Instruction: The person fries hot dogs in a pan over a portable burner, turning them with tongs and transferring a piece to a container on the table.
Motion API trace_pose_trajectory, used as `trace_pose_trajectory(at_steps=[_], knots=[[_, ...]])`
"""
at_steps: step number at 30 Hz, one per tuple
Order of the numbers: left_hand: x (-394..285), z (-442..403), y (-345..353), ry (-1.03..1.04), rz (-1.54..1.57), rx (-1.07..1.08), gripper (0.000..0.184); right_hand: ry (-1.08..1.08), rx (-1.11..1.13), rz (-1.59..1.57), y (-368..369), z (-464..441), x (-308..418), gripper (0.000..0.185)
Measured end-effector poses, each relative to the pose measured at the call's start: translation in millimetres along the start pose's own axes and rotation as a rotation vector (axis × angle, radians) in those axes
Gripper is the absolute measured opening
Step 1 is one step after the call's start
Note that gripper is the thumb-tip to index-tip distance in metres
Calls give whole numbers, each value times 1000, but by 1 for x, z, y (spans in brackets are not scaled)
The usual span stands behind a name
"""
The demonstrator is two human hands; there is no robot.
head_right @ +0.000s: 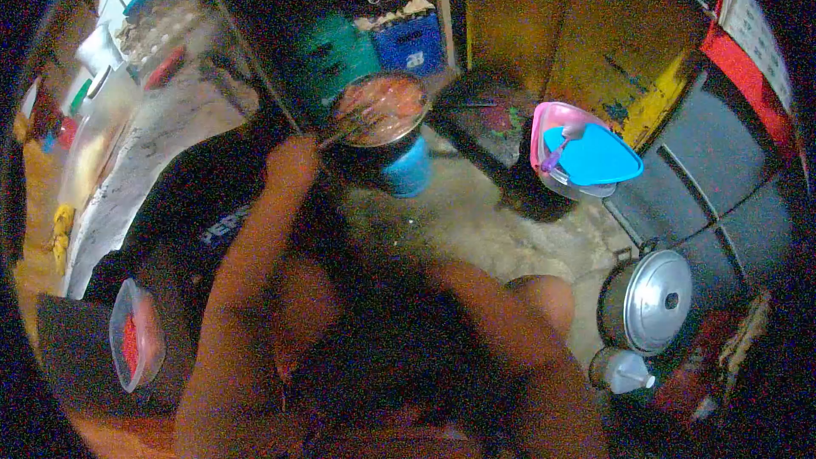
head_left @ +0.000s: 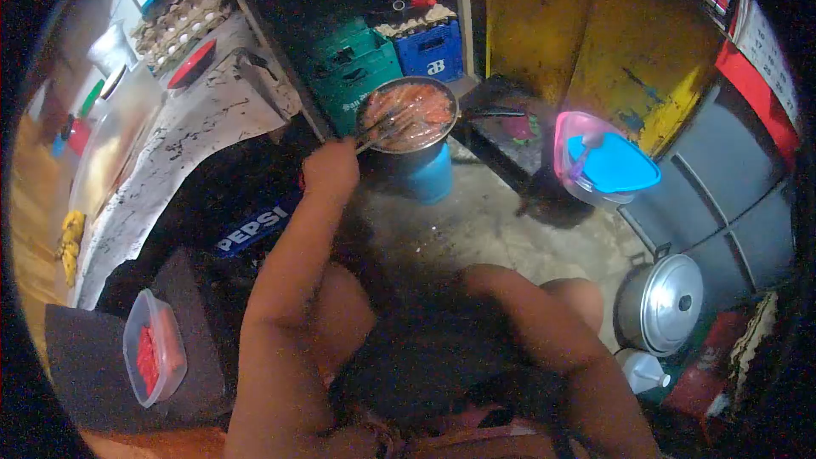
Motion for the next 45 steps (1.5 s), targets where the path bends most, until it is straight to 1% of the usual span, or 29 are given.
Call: trace_pose_trajectory(at_steps=[1, 2, 4, 5, 7, 8, 10, 11, 13, 14, 17, 18, 20, 22, 26, 28, 29, 31, 34, 37, 41, 45], knots=[[2, -3, 11, 10, -9, 0, 24, 52, 39, 20, -5, 8, 5, 43], [6, -5, 21, 20, -17, 2, 25, 39, 27, 8, -3, 6, 1, 42], [12, -7, 33, -34, 14, -2, 25, 15, 8, -16, -1, 8, -1, 41], [15, -6, 41, -64, 31, 0, 25, 22, 27, -17, 1, 10, -5, 42], [19, -10, 42, -42, 50, -4, 24, 29, 75, -15, -9, 32, 10, 44], [22, -14, 41, -30, 55, -12, 24, -11, 39, -5, -5, 27, 8, 46], [31, -19, 45, -83, 103, -18, 23, -96, -47, 11, -6, 21, 15, 50], [35, -20, 46, -108, 123, -22, 23, -32, -35, 52, -4, 19, 13, 50], [39, -21, 49, -76, 106, -37, 24, 93, -17, 134, -25, 39, 42, 52], [46, -20, 49, -67, 94, -46, 24, 48, -7, 95, -24, 35, 47, 52], [39, -28, 54, -138, 98, 79, 27, -40, 6, 24, -26, 34, 51, 52], [40, -30, 57, -173, 123, 39, 28, -49, 1, 22, -27, 35, 53, 52], [43, -37, 71, -239, 173, -44, 29, -54, -16, 41, -24, 32, 47, 53], [43, -42, 79, -251, 167, -24, 31, -48, -41, 79, -16, 22, 33, 54], [37, -44, 83, -291, 212, 42, 34, 18, 19, 47, -17, 26, 26, 52], [37, -51, 90, -257, 222, 115, 35, 45, 28, 37, -17, 29, 23, 52], [38, -53, 95, -240, 227, 152, 36, -25, 13, 44, -9, 21, 12, 52], [39, -52, 93, -259, 275, 142, 36, -164, -14, 56, 11, -1, -19, 52], [42, -51, 93, -273, 310, 142, 35, -127, -84, 13, 2, 11, -13, 54], [41, -45, 87, -272, 298, 184, 33, -20, -70, 39, -16, 29, 13, 57], [39, -31, 74, -200, 190, 234, 31, -99, -71, 80, -18, 24, 16, 63], [44, -22, 66, -204, 238, 169, 30, -122, -85, 78, -17, 19, 13, 65]])
Point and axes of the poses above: each hand's wrist, its own z-axis away from the middle knuckle, its own y-axis out of the palm, x = y × z, the point moved 5 cm from there along -z, towards the middle knuckle, and after that the axes turned 4 degrees about y, right-handed, at the moved point
